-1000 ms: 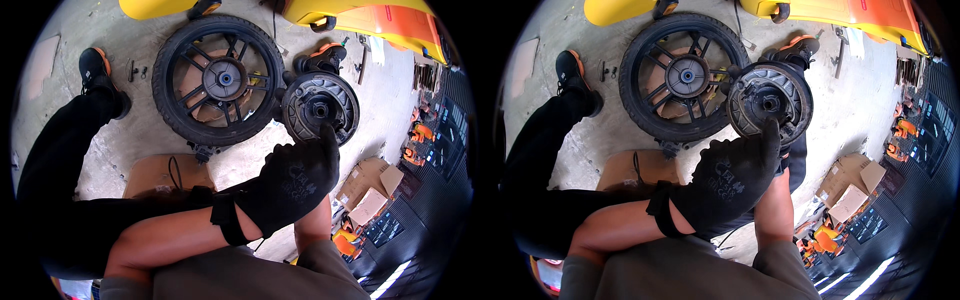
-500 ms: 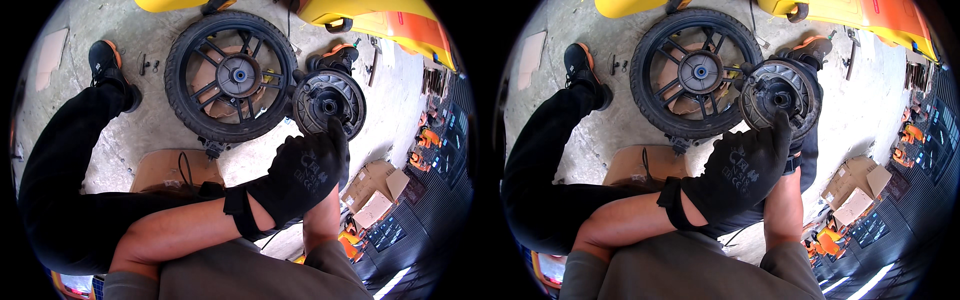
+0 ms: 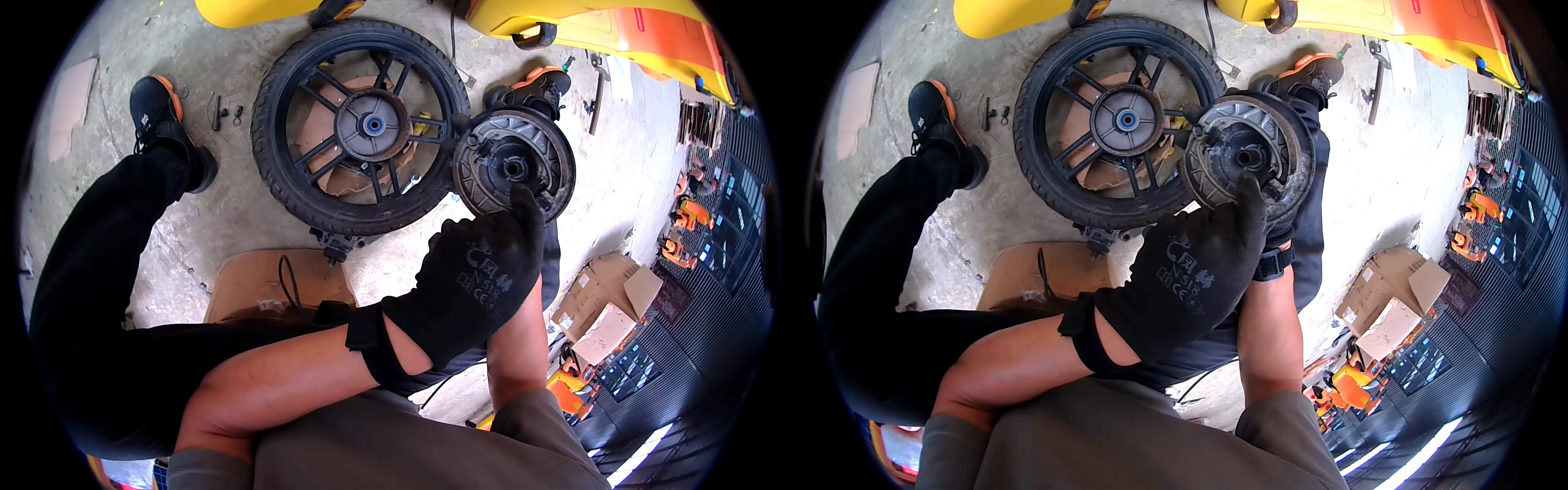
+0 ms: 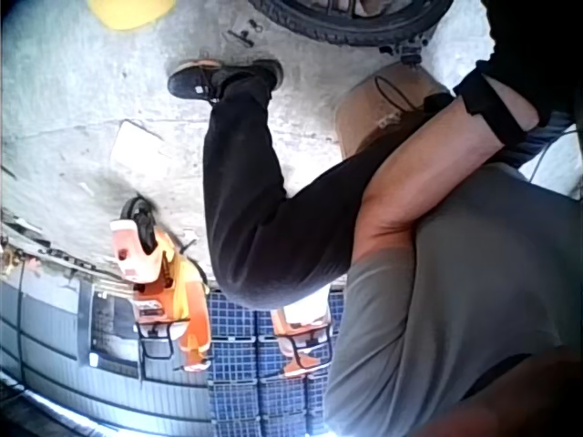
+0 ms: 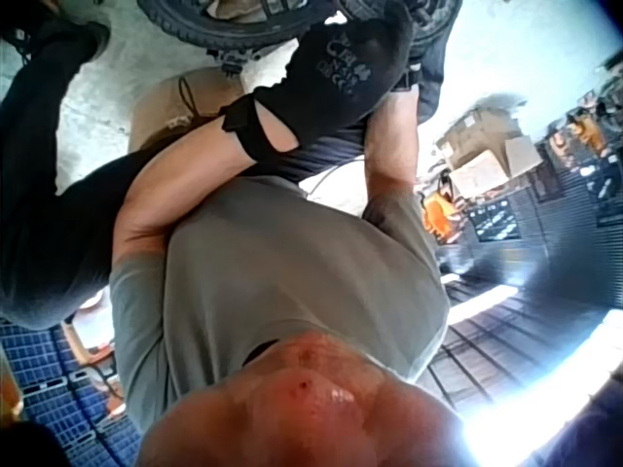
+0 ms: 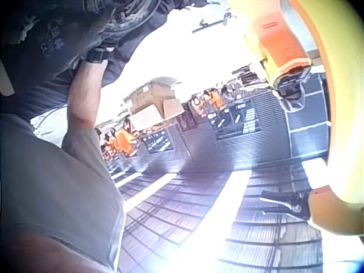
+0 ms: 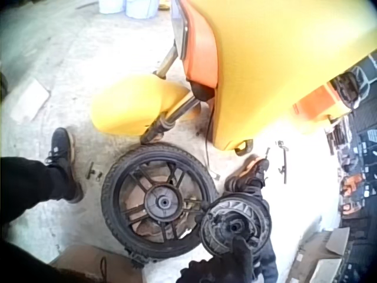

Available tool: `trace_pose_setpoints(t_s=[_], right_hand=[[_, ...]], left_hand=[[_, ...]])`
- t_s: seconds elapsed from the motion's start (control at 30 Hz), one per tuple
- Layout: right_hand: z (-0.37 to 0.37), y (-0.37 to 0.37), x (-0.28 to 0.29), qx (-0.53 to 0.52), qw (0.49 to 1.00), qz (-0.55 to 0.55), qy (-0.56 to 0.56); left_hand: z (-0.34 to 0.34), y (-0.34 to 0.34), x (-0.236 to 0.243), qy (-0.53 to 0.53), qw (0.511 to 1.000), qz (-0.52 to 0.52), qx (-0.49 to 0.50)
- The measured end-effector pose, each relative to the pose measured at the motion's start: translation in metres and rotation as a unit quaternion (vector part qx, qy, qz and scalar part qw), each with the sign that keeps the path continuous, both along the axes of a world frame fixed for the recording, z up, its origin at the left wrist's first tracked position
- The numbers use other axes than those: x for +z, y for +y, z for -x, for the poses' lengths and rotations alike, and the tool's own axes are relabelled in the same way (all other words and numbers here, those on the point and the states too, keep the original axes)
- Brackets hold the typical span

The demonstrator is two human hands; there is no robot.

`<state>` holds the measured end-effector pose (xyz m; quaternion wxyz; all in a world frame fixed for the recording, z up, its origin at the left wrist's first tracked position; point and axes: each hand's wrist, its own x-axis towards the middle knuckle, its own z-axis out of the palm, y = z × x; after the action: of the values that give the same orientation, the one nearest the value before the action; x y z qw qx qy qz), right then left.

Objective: The person, wearing black gloves, removes a brake assembly from a motorcycle wheel, handles the brake components by hand, and then reinserts the assembly back into the wheel hub.

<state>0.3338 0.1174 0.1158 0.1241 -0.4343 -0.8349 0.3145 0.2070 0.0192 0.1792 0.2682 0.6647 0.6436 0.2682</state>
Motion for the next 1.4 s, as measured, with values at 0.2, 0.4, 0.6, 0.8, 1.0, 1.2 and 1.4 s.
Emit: trace_pose_setpoints(t_s=[0.2, 0.4, 0.6, 0.8, 1.0, 1.2, 1.4], right_hand=[[-0.004, 0.008, -0.009, 0.026, 0.998, -0.033, -0.044], [-0.001, 0.011, -0.029, -0.028, 0.995, 0.076, 0.052], [0.050, 0.016, -0.069, -0.184, 0.923, 0.302, 0.153], [0.085, -0.001, -0.091, -0.121, 0.973, 0.180, 0.074], [0.062, 0.009, -0.120, -0.101, 0.980, 0.159, 0.062], [0.054, 0.006, -0.137, -0.120, 0.972, 0.184, 0.082], [0.058, 0.005, -0.128, -0.139, 0.965, 0.196, 0.102]], left_hand=[[0.016, 0.005, -0.011, -0.096, 0.995, -0.011, 0.020], [0.041, 0.022, -0.094, -0.167, 0.978, -0.070, 0.103], [0.088, -0.006, -0.189, -0.164, 0.981, -0.094, 0.029], [0.097, -0.014, -0.200, -0.457, 0.870, 0.081, 0.165], [0.099, -0.013, -0.193, -0.312, 0.918, 0.119, 0.214], [0.100, -0.006, -0.195, -0.298, 0.931, 0.094, 0.189], [0.107, -0.001, -0.189, -0.318, 0.928, 0.102, 0.167]])
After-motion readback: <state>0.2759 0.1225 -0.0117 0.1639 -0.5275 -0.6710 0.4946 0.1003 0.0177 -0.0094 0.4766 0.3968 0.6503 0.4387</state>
